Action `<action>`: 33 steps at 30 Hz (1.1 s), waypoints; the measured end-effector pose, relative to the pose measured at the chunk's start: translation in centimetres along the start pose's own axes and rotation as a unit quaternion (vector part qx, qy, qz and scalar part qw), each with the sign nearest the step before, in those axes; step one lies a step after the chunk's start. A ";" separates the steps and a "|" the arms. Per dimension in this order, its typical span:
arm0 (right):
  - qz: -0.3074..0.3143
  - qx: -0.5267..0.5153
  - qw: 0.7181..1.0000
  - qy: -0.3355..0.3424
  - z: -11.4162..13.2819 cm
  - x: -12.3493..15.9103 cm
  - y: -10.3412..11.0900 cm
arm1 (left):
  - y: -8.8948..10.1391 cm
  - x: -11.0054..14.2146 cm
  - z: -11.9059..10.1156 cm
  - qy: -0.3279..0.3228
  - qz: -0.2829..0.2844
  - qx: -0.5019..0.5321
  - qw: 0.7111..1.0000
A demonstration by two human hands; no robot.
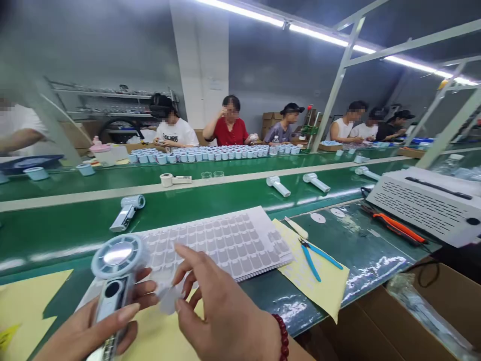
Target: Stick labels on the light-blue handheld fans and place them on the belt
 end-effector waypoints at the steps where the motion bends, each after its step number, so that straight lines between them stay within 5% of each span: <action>1: 0.019 0.000 1.000 -0.001 0.4 -0.2 -0.7 | -0.7 0.7 0.2 -0.013 0.001 -0.003 1.000; 4: 0.043 0.007 0.999 0.006 1.0 -0.4 -2.1 | -1.5 2.0 0.5 -0.030 -0.004 -0.010 0.999; 8: -0.005 -0.039 0.999 -0.004 0.7 -0.2 -2.9 | -0.9 2.4 0.4 -0.026 -0.032 0.011 0.999; 14: -0.106 -0.144 0.977 -0.120 -1.0 0.1 -4.4 | -0.4 2.5 0.6 0.007 -0.048 0.046 0.998; 18: -0.094 -0.233 0.944 -0.214 -1.7 -0.1 -5.4 | -0.4 2.9 1.0 0.016 -0.050 0.081 0.995; 24: -0.175 -0.234 0.929 -0.226 -1.2 0.0 -3.9 | 0.8 1.9 0.7 0.051 -0.068 0.174 0.981; 28: -0.089 -0.267 0.935 -0.217 0.4 -0.1 -4.2 | 1.5 1.1 -0.1 0.071 -0.099 0.208 0.970; 33: -0.014 -0.285 0.927 -0.242 2.0 -0.6 -5.4 | 0.2 1.6 -1.2 0.087 -0.146 0.303 0.938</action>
Point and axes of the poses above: each hand's wrist, its own x-axis away from the middle knuckle, its own y-axis out of the back of the hand, z = x × y, the point moved 4 cm from there along -x, towards the middle knuckle, and after that the axes turned 6 degrees about x, right-handed, at the moved point
